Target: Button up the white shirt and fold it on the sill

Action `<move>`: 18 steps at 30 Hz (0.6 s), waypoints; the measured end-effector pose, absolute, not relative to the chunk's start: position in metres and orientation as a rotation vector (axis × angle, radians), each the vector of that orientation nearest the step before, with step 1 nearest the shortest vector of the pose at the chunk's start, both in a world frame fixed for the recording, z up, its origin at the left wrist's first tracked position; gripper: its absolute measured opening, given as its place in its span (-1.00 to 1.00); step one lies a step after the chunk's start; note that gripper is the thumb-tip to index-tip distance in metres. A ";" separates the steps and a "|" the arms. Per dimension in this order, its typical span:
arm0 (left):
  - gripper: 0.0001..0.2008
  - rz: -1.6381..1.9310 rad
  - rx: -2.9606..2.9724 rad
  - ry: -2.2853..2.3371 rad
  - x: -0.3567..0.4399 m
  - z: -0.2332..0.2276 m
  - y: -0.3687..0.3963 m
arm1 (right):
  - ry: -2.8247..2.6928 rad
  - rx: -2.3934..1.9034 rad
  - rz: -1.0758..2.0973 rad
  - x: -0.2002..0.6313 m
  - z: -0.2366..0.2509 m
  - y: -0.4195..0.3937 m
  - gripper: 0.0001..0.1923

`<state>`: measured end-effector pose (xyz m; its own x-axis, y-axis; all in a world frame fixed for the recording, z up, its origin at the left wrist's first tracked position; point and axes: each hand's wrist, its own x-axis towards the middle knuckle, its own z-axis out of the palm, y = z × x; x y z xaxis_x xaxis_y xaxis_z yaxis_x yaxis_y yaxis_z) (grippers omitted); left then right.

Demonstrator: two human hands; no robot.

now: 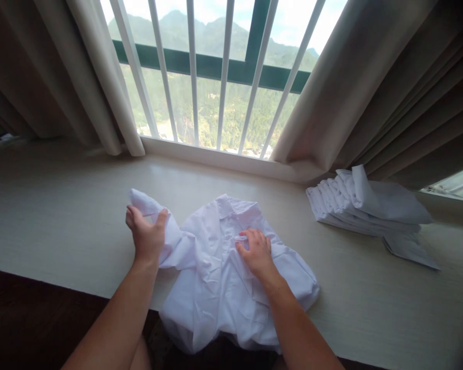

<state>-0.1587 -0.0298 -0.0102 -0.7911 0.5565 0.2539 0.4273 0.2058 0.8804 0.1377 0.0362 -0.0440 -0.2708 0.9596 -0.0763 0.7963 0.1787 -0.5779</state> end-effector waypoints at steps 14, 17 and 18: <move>-0.28 0.328 1.698 2.144 -0.102 -0.024 -0.038 | -2.149 -1.666 0.781 0.134 -0.042 0.034 -0.70; -0.24 0.146 1.620 2.229 -0.108 -0.026 -0.039 | -2.116 -1.654 0.821 0.135 -0.038 0.035 -0.78; -0.25 0.110 1.605 2.237 -0.111 -0.026 -0.040 | -2.096 -1.644 0.833 0.136 -0.036 0.036 -0.79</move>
<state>-0.1109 -0.0395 -0.0255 -0.2725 0.9262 -0.2607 0.8960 0.3430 0.2820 0.1359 0.0355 -0.0358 -0.2667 0.9602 -0.0828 0.7552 0.1549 -0.6369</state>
